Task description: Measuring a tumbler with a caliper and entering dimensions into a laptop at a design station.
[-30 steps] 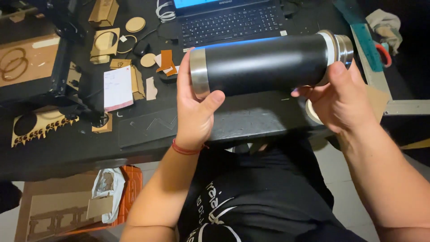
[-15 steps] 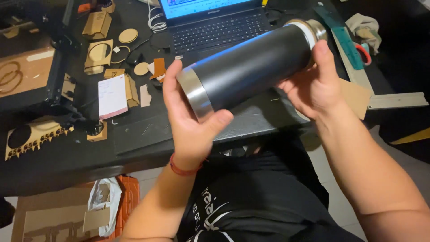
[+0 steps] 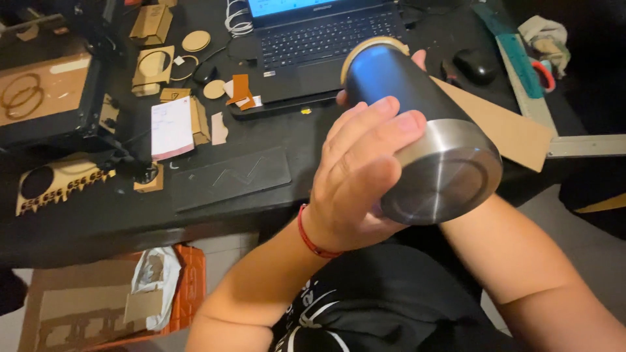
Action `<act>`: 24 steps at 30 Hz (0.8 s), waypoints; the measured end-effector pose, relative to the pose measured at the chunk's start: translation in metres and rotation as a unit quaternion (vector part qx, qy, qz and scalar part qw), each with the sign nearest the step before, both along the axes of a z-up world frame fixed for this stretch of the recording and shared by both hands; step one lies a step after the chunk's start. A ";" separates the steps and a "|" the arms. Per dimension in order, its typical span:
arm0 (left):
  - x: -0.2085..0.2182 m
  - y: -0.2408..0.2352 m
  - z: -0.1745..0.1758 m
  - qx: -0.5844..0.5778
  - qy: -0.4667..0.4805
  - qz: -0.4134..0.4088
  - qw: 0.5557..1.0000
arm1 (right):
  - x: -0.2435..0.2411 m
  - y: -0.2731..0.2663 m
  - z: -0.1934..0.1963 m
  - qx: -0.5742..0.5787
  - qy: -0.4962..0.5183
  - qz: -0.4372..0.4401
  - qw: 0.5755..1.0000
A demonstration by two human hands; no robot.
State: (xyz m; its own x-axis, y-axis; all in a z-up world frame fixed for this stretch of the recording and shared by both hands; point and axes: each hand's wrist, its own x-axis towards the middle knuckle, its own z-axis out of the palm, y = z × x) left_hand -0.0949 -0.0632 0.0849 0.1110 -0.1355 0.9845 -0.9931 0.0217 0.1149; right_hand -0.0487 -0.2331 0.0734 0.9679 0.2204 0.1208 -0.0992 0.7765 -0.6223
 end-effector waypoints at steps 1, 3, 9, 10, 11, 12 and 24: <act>0.001 -0.001 0.000 -0.003 -0.001 -0.002 1.000 | 0.000 -0.003 0.000 -0.003 0.000 -0.001 1.000; 0.000 -0.003 0.000 0.014 -0.017 0.024 0.999 | -0.003 -0.008 0.000 -0.006 0.003 -0.007 1.000; 0.007 -0.013 -0.019 -0.095 0.024 -0.051 0.994 | -0.006 -0.010 -0.010 -0.003 0.009 -0.011 1.000; 0.007 -0.014 -0.016 -0.095 0.024 -0.051 0.994 | -0.004 -0.010 -0.012 -0.003 0.009 -0.009 1.000; 0.008 -0.015 -0.013 -0.099 0.025 -0.086 0.991 | -0.003 -0.010 -0.015 -0.003 0.010 -0.007 1.000; 0.009 -0.016 -0.010 -0.104 0.026 -0.121 0.987 | 0.000 -0.010 -0.017 -0.003 0.011 -0.005 1.000; 0.008 -0.013 -0.018 -0.065 0.007 -0.075 0.995 | 0.035 -0.080 -0.164 -0.006 0.012 0.011 1.000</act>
State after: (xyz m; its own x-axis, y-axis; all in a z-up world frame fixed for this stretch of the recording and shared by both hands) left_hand -0.0864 -0.0761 0.0670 0.1137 -0.0236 0.9932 -0.9759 0.1847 0.1161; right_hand -0.0142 -0.3126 -0.0909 0.9653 0.2436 0.0938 -0.1322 0.7662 -0.6289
